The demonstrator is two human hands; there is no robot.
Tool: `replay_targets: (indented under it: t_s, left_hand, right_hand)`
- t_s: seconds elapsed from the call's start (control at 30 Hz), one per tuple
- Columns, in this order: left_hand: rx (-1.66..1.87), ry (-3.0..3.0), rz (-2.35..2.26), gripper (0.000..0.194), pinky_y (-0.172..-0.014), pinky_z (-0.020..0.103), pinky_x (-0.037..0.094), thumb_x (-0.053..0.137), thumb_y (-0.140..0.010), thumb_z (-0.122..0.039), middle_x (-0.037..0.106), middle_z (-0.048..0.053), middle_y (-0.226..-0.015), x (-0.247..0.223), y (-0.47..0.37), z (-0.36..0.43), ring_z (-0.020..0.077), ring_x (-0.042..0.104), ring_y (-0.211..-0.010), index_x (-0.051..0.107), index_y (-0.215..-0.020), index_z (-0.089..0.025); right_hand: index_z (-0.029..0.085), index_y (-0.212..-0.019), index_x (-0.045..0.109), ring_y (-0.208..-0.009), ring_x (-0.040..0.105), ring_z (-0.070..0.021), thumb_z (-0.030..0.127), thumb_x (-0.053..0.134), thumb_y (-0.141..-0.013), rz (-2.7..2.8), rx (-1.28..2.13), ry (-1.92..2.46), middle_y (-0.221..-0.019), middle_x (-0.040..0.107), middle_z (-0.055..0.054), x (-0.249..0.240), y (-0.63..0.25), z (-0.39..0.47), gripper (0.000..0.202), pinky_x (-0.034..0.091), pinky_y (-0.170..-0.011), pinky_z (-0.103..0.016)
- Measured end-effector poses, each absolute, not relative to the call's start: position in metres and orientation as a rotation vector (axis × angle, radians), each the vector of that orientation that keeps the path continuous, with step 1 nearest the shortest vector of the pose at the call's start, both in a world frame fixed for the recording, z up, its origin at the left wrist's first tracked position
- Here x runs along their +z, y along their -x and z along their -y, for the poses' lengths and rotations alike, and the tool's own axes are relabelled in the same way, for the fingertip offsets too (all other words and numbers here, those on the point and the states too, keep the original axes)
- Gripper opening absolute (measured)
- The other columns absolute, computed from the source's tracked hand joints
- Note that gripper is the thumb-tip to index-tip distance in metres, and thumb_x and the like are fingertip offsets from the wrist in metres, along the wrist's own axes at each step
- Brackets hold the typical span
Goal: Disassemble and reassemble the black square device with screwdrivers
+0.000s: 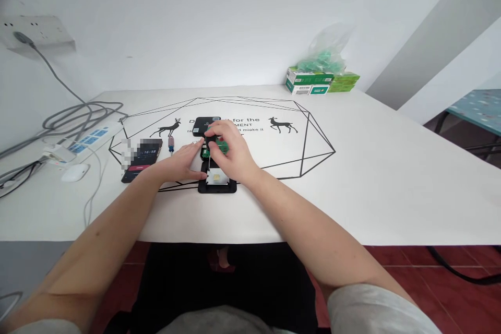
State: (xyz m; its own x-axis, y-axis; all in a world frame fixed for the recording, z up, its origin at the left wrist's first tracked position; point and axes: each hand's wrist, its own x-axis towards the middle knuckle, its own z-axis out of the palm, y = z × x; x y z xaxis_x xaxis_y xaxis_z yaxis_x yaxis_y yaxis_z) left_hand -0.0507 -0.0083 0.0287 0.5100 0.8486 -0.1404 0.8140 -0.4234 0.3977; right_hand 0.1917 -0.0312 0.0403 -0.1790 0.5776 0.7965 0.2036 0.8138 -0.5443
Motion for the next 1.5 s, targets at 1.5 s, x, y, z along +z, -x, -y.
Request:
replay_targets:
  t_s: [1.5]
  left_hand:
    - [0.141, -2.367, -1.402, 0.121, -0.128, 0.059, 0.036, 0.078, -0.086, -0.065, 0.042, 0.018, -0.180, 0.038, 0.044, 0.016, 0.0463, 0.038, -0.163, 0.018, -0.183, -0.026]
  right_hand:
    - [0.034, -0.124, 0.078, -0.099, 0.068, -0.0230, 0.063, 0.077, -0.098, 1.606, 0.555, 0.662, -0.115, 0.074, -0.006, 0.033, -0.193, 0.021, 0.039, 0.062, -0.090, -0.047]
